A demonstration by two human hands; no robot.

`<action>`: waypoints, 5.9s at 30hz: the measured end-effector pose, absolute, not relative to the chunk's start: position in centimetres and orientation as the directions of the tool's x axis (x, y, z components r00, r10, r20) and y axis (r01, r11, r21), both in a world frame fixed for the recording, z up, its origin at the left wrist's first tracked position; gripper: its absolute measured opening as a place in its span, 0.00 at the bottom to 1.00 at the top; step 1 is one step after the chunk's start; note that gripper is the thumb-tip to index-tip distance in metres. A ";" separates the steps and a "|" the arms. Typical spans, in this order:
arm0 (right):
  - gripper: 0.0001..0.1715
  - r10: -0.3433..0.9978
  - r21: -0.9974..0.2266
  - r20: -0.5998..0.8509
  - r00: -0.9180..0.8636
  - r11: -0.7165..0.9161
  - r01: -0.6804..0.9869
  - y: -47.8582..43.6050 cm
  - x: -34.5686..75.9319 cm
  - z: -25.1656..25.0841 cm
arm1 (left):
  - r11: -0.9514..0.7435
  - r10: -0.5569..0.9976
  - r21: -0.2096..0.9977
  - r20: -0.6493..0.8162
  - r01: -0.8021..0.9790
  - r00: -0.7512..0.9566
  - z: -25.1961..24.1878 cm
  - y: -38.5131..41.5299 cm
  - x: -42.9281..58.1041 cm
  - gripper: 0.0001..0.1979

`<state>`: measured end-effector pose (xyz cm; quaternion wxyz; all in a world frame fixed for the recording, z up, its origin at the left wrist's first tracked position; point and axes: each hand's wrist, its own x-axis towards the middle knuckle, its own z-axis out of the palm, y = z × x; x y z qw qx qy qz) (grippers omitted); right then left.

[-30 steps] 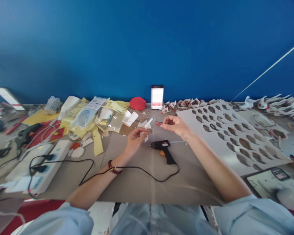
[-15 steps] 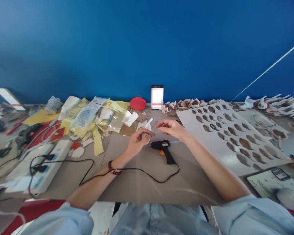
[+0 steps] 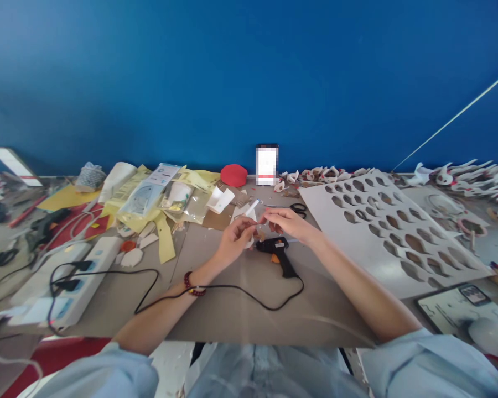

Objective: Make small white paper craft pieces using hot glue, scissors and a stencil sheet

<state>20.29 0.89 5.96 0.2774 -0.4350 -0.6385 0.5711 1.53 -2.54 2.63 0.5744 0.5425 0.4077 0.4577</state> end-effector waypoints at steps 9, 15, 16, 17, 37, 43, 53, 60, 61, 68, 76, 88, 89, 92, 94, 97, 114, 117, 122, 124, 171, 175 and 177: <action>0.21 0.868 -0.962 -0.121 -0.482 0.018 0.274 0.6 19.9 6.2 | -0.017 0.981 1.000 0.019 -0.014 0.191 2.8 -2.7 1.4 0.14; 0.22 0.882 -0.959 -0.136 -0.452 -0.003 0.283 0.5 19.9 6.3 | -0.085 0.984 0.995 0.077 0.047 0.163 2.8 -2.9 1.4 0.13; 0.22 0.880 -0.958 -0.135 -0.455 0.001 0.285 0.4 19.9 6.3 | -0.097 0.984 0.994 0.087 0.056 0.157 2.8 -2.9 1.4 0.12; 0.22 0.879 -0.958 -0.131 -0.459 0.007 0.287 0.4 19.9 6.3 | -0.108 0.984 0.992 0.098 0.063 0.148 2.7 -2.9 1.3 0.12; 0.16 0.883 -0.982 -0.163 -0.440 -0.187 -0.011 1.1 20.9 6.5 | -0.060 0.997 0.998 0.059 0.032 0.046 2.7 -2.6 1.2 0.13; 0.14 0.845 -0.957 -0.213 -0.491 -0.283 -0.071 0.9 20.6 6.4 | 0.027 0.999 0.999 -0.026 -0.045 0.034 3.2 -2.4 1.2 0.16; 0.12 0.842 -0.962 -0.202 -0.500 -0.266 -0.059 0.7 20.4 6.4 | 0.105 0.994 0.992 -0.106 -0.069 -0.002 2.8 -1.5 1.0 0.18; 0.13 0.837 -0.970 -0.230 -0.497 -0.240 0.044 0.7 19.7 5.7 | -0.069 0.995 0.996 0.065 0.052 0.073 3.6 -2.9 1.3 0.13; 0.13 0.834 -0.970 -0.234 -0.500 -0.237 0.059 0.7 19.7 5.5 | -0.078 0.994 0.995 0.074 0.054 0.077 3.6 -2.9 1.3 0.13; 0.15 0.828 -0.970 -0.238 -0.508 -0.230 0.080 0.7 19.5 5.0 | -0.096 0.993 0.990 0.088 0.106 0.074 3.4 -2.8 1.2 0.12; 0.17 0.854 -0.975 -0.202 -0.480 -0.130 0.180 0.4 19.5 5.5 | -0.071 0.995 0.995 0.064 0.077 0.079 3.6 -2.7 1.2 0.11; 0.16 0.890 -0.976 -0.200 -0.409 -0.215 0.008 0.8 20.0 6.2 | 0.039 0.999 0.998 -0.040 0.043 0.018 3.2 -2.2 1.3 0.13; 0.16 0.883 -0.972 -0.210 -0.419 -0.235 -0.007 0.8 20.1 6.3 | 0.042 0.999 0.998 -0.042 0.036 0.013 3.3 -2.2 1.3 0.14; 0.16 0.857 -0.954 -0.251 -0.450 -0.297 -0.033 0.7 20.0 6.2 | 0.041 0.999 0.999 -0.041 0.015 0.020 3.3 -2.2 1.3 0.15; 0.15 0.848 -0.948 -0.261 -0.462 -0.316 -0.045 0.6 19.7 6.0 | 0.034 0.999 0.999 -0.034 0.002 0.036 3.4 -2.3 1.3 0.17; 0.15 0.846 -0.949 -0.257 -0.467 -0.312 -0.042 0.5 19.3 5.7 | 0.027 0.998 1.000 -0.026 -0.007 0.059 3.6 -2.5 1.3 0.18; 0.22 0.847 -0.983 -0.178 -0.501 -0.132 0.127 0.1 19.1 5.2 | 0.022 0.999 0.999 -0.023 0.037 0.034 3.8 -2.4 1.1 0.15; 0.24 0.841 -0.984 -0.162 -0.517 -0.096 0.152 0.0 19.2 5.2 | 0.046 0.999 0.998 -0.047 0.039 0.024 3.8 -2.3 1.1 0.14; 0.23 0.840 -0.981 -0.184 -0.510 -0.125 0.149 0.0 19.1 5.4 | 0.053 0.998 0.998 -0.053 0.019 0.017 3.9 -2.3 1.2 0.13; 0.22 0.842 -0.979 -0.202 -0.499 -0.156 0.133 0.1 19.1 5.5 | 0.053 0.998 0.999 -0.053 0.009 0.024 3.9 -2.3 1.2 0.13; 0.23 0.839 -0.983 -0.182 -0.513 -0.141 0.118 0.0 19.1 5.2 | 0.049 0.999 0.999 -0.049 -0.012 0.000 3.6 -2.3 1.3 0.15; 0.22 0.841 -0.971 -0.093 -0.533 0.041 0.235 -0.3 19.2 5.7 | 0.077 0.997 0.997 -0.077 0.018 0.000 3.3 -2.0 1.0 0.12; 0.20 0.844 -0.948 -0.013 -0.536 0.160 0.275 -0.4 19.2 6.1 | 0.082 0.997 0.997 -0.082 0.014 0.008 3.2 -1.9 1.0 0.11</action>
